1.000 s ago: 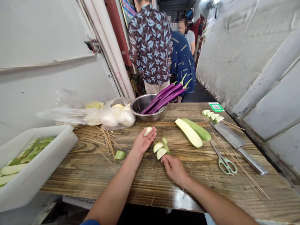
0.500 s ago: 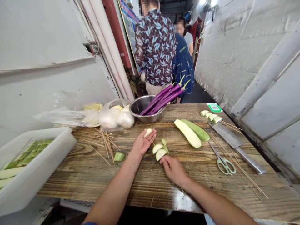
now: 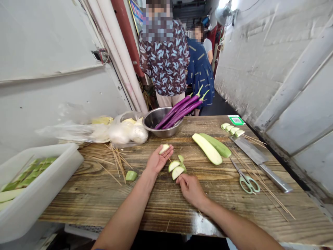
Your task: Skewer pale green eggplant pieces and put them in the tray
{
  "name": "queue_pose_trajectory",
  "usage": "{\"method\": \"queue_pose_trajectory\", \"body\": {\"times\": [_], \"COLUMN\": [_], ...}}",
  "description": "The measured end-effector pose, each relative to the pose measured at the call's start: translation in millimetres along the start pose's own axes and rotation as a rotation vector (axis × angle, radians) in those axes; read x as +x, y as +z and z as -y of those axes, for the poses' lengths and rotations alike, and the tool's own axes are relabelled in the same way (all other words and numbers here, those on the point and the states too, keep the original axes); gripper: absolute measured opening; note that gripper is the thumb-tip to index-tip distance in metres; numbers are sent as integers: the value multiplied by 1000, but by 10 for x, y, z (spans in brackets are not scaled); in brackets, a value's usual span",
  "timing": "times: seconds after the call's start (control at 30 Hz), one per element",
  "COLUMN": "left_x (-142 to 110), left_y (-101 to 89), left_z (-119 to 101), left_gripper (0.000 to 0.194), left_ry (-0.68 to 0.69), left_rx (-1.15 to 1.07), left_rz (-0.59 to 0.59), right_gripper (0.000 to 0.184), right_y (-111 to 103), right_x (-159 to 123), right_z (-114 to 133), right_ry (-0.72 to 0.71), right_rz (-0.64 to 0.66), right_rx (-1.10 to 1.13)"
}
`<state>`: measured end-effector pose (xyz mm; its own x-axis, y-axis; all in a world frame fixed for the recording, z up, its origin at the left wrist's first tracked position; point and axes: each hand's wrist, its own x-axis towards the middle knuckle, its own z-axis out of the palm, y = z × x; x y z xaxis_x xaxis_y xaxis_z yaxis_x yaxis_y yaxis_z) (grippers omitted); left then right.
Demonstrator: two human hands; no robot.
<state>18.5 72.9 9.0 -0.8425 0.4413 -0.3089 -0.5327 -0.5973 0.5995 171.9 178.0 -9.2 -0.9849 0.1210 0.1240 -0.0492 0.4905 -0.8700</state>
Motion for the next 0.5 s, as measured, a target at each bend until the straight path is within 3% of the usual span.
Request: {"method": "queue_pose_trajectory", "body": {"times": [0.5], "left_x": [-10], "left_y": [39], "left_z": [83], "left_gripper": [15], "left_ry": [9], "left_rx": [35], "left_rz": [44], "right_gripper": [29], "right_y": [36], "right_x": [6], "right_z": [23], "right_ry": [64], "right_rz": [-7], "right_rx": [68]}}
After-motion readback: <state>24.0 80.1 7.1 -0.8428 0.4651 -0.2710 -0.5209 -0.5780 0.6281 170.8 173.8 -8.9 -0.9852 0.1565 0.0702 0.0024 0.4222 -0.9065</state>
